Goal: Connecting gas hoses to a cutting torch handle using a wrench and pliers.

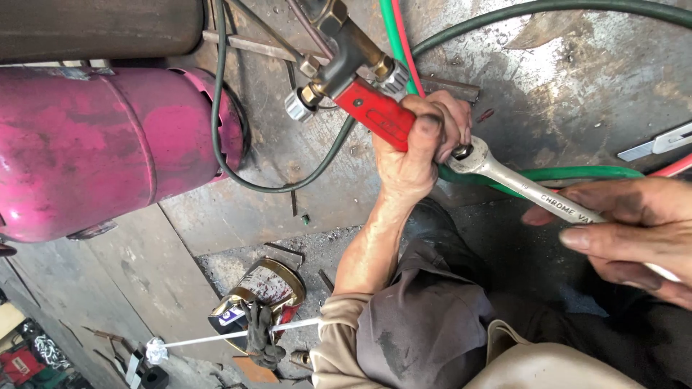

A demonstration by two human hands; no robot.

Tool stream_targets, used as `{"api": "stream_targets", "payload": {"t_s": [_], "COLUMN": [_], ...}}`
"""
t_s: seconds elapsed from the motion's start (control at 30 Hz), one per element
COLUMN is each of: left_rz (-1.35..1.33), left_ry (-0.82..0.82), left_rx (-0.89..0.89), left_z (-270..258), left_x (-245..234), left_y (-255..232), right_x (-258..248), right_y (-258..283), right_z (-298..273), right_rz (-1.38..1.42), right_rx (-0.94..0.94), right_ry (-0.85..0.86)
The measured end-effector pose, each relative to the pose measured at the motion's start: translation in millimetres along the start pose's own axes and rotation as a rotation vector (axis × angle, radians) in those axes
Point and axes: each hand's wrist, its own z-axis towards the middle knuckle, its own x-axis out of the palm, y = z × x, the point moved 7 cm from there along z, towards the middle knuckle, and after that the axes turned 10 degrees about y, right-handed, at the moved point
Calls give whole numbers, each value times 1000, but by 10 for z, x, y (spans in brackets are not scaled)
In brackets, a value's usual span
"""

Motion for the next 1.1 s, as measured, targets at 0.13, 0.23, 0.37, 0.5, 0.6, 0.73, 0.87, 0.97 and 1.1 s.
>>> {"api": "stream_targets", "payload": {"t_s": [0.13,0.23,0.37,0.5,0.6,0.73,0.87,0.97,1.1], "left_rz": [51,115,127,181,160,168,196,133,-273], "left_ry": [-81,-112,-198,-282,-265,-265,-220,-61,213], "left_rx": [-24,-79,-81,-120,-97,-90,-168,-250,-219], "left_z": [51,24,32,48,67,43,12,-2,7], "left_x": [-33,-49,-116,-213,-265,-310,-440,-413,-213], "left_y": [-50,-63,-60,-8,31,105,134,49,-231], "right_x": [174,214,343,408,439,381,221,120,-167], "right_y": [-53,-25,218,297,398,437,423,337,-67], "right_z": [35,76,-7,9,17,28,147,223,316], "right_rz": [147,101,-82,-194,-187,-199,-191,-252,-52], "right_rx": [-129,-181,-50,14,-33,80,23,64,-2], "right_ry": [46,7,-64,-126,-127,-145,-60,15,150]}}
